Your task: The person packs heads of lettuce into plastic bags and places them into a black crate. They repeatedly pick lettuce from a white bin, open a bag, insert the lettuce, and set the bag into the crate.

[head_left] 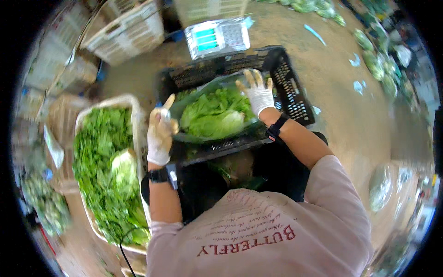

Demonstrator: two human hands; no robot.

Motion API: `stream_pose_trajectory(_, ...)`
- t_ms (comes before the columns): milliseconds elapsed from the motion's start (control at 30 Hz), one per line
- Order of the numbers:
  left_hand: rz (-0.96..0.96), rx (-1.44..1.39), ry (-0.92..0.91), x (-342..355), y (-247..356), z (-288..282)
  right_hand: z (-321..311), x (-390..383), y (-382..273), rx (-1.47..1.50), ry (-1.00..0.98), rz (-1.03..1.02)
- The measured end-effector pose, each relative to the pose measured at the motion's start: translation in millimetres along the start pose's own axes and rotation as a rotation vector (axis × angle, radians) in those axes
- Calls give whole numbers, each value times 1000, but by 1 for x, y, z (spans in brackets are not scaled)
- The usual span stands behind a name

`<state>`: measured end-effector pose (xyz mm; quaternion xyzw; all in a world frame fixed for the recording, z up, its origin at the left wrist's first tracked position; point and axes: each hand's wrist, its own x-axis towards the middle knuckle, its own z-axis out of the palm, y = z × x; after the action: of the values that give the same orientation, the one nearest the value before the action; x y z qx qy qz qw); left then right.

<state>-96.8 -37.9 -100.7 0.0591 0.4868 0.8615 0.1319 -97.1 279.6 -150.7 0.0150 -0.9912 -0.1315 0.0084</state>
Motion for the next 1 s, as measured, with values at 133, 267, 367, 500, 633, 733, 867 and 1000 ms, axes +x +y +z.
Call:
stream_pose_trajectory(133,-17,438,15,-6,7,-13,-9,-7,69,353,212,415)
stream_pose_trajectory(267,-399,1018,194,-3,-9,-27,2,-22,111,695,-293,399)
stream_pose_trajectory(367,-530,831,25,-6,-6,-61,-26,-23,92,1660,-86,246)
stream_pose_trajectory(500,-155,227,-71,11,47,-41,-64,-16,64,2408,267,-350)
stream_pose_trajectory(633,-247,-190,-238,30,74,61,-140,-49,74,2310,58,-369)
stream_pose_trajectory(733,-414,-421,-824,3,37,137,-130,-31,20,1479,538,-712)
stream_pose_trajectory(867,-419,127,-440,15,7,45,-122,-44,-6,954,570,-707)
stream_pose_trajectory(1000,-526,530,-326,8,-5,47,-89,-39,-12,1118,206,-932)
